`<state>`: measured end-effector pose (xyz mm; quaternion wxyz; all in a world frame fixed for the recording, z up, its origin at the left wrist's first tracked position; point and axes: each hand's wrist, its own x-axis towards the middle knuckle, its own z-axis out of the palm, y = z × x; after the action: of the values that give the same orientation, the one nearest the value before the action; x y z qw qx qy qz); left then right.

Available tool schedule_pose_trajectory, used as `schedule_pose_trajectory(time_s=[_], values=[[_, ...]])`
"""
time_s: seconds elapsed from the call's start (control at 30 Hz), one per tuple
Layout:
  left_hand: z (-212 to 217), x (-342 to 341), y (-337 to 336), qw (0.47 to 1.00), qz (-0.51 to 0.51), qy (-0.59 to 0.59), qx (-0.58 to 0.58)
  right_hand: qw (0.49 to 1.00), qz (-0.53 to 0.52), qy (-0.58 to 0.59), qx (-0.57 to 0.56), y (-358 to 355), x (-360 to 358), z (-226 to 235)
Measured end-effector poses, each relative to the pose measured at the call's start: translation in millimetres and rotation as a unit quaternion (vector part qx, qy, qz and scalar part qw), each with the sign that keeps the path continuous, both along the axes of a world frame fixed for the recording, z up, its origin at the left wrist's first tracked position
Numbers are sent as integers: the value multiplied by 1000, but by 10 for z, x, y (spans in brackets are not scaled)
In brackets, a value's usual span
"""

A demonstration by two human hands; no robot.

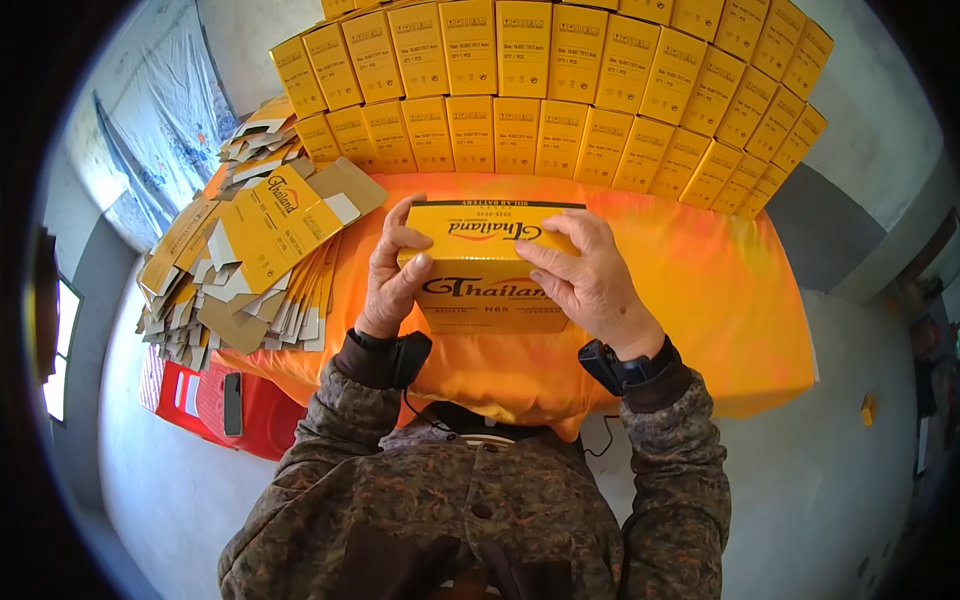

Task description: Folding and stacking yellow cardboard product boxes at a packaging station.

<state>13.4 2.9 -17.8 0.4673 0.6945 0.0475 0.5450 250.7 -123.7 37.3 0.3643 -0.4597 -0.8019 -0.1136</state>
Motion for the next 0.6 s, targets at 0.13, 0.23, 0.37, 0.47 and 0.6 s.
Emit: schedule_pose_trajectory(time_s=[0.13,0.23,0.37,0.47,0.6], values=[[-72,-2,-17,1000,3,-17,-8,1000,12,-12,2,23,32,-82],[-201,-57,5,993,-33,51,-105,973,72,220,17,49,115,-170],[-193,-3,112,949,-140,-51,-280,701,149,697,-31,227,314,-488],[-118,63,276,882,-220,-162,-385,633,124,752,-135,380,553,-872],[-244,154,392,775,-302,-255,-492,656,90,708,-246,409,704,-1152]])
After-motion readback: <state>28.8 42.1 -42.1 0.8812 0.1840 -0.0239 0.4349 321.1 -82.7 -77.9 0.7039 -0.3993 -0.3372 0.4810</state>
